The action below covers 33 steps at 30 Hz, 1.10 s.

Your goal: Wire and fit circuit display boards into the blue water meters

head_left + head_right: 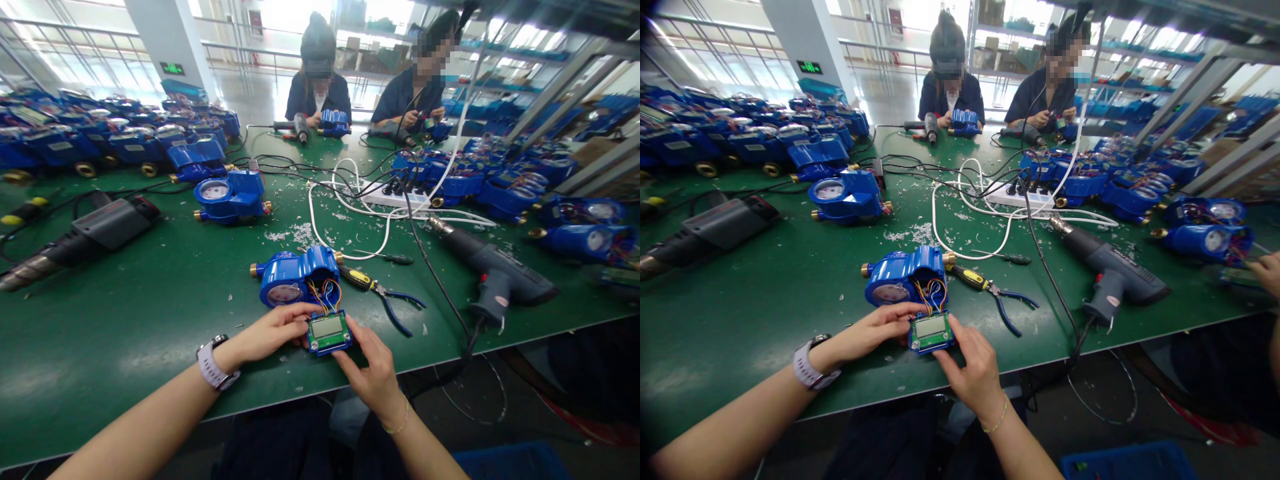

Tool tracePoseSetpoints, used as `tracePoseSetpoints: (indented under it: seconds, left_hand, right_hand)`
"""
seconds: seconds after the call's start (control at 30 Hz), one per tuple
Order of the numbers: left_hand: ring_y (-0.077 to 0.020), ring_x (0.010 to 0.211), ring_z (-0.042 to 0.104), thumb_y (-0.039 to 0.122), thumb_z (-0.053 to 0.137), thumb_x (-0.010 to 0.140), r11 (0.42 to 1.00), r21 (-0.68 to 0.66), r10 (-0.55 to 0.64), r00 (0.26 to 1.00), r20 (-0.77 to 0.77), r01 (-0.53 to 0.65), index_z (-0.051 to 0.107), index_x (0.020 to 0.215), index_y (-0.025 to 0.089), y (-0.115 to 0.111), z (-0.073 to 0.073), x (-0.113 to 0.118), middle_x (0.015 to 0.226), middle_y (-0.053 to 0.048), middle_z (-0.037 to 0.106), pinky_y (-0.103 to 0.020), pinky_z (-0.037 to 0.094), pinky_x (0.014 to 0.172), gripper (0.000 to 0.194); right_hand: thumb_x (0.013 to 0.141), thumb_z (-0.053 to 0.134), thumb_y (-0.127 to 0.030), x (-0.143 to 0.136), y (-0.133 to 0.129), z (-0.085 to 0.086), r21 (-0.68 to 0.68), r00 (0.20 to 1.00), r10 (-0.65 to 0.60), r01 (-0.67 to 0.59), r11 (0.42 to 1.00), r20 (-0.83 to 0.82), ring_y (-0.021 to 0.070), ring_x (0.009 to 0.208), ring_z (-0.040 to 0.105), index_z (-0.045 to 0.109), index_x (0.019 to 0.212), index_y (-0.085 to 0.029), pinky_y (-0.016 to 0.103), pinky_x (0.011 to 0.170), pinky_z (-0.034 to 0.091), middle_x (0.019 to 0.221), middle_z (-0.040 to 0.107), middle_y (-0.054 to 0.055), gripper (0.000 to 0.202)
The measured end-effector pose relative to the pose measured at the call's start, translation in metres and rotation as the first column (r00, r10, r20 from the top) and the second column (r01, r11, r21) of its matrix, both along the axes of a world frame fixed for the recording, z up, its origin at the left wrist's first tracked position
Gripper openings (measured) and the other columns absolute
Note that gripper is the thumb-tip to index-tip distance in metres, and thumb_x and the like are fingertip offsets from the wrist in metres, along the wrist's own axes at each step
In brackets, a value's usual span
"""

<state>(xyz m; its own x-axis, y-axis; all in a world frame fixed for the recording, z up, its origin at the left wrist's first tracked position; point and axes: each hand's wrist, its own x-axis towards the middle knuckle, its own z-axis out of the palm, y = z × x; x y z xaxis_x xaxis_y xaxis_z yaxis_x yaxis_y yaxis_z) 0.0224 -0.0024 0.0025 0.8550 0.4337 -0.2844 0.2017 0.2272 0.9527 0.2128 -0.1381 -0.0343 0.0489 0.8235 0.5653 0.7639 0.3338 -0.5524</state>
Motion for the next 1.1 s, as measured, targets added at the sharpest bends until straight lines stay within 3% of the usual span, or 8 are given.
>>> tracePoseSetpoints:
  seconds: [0.13, 0.3, 0.57, 0.77, 0.87, 1.0, 1.1]
  left_hand:
    - [-0.0228, 0.111, 0.058, 0.03, 0.066, 0.084, 0.996, -0.041, -0.07, 0.991, 0.111, 0.075, 0.038, 0.141, 0.017, -0.004, 0.002, 0.0, 0.124, -0.013, 0.062, -0.036, 0.045, 0.094, 0.064]
    - [-0.0228, 0.104, 0.062, 0.03, 0.061, 0.087, 0.999, 0.024, -0.03, 0.997, 0.069, 0.028, 0.035, 0.142, 0.017, -0.007, 0.003, 0.0, 0.122, -0.014, 0.063, -0.039, 0.047, 0.091, 0.063]
    - [-0.0246, 0.107, 0.061, 0.033, 0.062, 0.082, 0.933, 0.341, 0.12, 0.993, 0.01, -0.116, 0.052, 0.129, 0.019, -0.002, -0.005, 0.01, 0.122, -0.009, 0.065, -0.042, 0.046, 0.1, 0.05]
    - [-0.0263, 0.112, 0.062, 0.034, 0.063, 0.081, 0.881, 0.404, 0.233, 0.969, 0.084, -0.247, 0.057, 0.124, 0.02, 0.0, -0.016, 0.026, 0.125, -0.01, 0.065, -0.044, 0.047, 0.103, 0.046]
    - [-0.0283, 0.113, 0.062, 0.035, 0.063, 0.081, 0.847, 0.43, 0.294, 0.949, 0.115, -0.314, 0.058, 0.124, 0.019, 0.003, -0.019, 0.031, 0.125, -0.011, 0.066, -0.047, 0.047, 0.103, 0.046]
    - [-0.0304, 0.122, 0.057, 0.037, 0.062, 0.082, 0.815, 0.491, 0.3, 0.949, 0.096, -0.308, 0.061, 0.122, 0.022, 0.009, -0.019, 0.031, 0.129, -0.01, 0.065, -0.05, 0.039, 0.111, 0.043]
    - [-0.0311, 0.123, 0.057, 0.039, 0.06, 0.083, 0.812, 0.513, 0.277, 0.958, 0.079, -0.277, 0.061, 0.124, 0.023, 0.011, -0.025, 0.028, 0.13, -0.009, 0.065, -0.051, 0.039, 0.111, 0.044]
  right_hand:
    - [0.091, 0.061, -0.021, 0.0, 0.0, -0.001, -0.022, 0.999, -0.015, 0.014, 1.0, -0.032, 0.0254, 0.098, 0.065, 0.039, 0.146, -0.022, 0.038, 0.082, 0.055, 0.116, 0.067, 0.014, 0.059]
    - [0.092, 0.059, -0.021, -0.001, -0.001, -0.001, -0.058, 0.997, -0.055, 0.052, 0.997, -0.049, 0.0252, 0.104, 0.064, 0.039, 0.145, -0.022, 0.039, 0.087, 0.054, 0.12, 0.065, 0.013, 0.057]
    - [0.091, 0.054, -0.017, -0.002, 0.005, -0.001, -0.096, 0.989, -0.148, 0.148, 0.984, 0.003, 0.0235, 0.116, 0.061, 0.034, 0.148, -0.02, 0.037, 0.094, 0.054, 0.128, 0.062, 0.012, 0.06]
    - [0.087, 0.058, -0.016, -0.002, 0.011, -0.01, -0.176, 0.976, -0.218, 0.214, 0.961, -0.008, 0.0267, 0.128, 0.052, 0.022, 0.154, -0.018, 0.042, 0.101, 0.049, 0.142, 0.051, 0.015, 0.075]
    - [0.087, 0.057, -0.019, 0.0, 0.011, -0.014, -0.177, 0.964, -0.248, 0.229, 0.957, -0.094, 0.0268, 0.131, 0.049, 0.029, 0.152, -0.021, 0.043, 0.103, 0.048, 0.146, 0.047, 0.013, 0.07]
    - [0.088, 0.058, -0.031, 0.027, 0.006, -0.005, -0.126, 0.841, -0.449, 0.432, 0.893, -0.302, 0.0246, 0.116, 0.06, 0.051, 0.138, -0.023, 0.042, 0.099, 0.05, 0.136, 0.056, 0.01, 0.051]
    - [0.087, 0.061, -0.041, 0.078, -0.005, 0.012, -0.08, 0.69, -0.613, 0.637, 0.767, -0.385, 0.028, 0.13, 0.047, 0.049, 0.138, -0.018, 0.048, 0.113, 0.031, 0.142, 0.049, 0.013, 0.057]
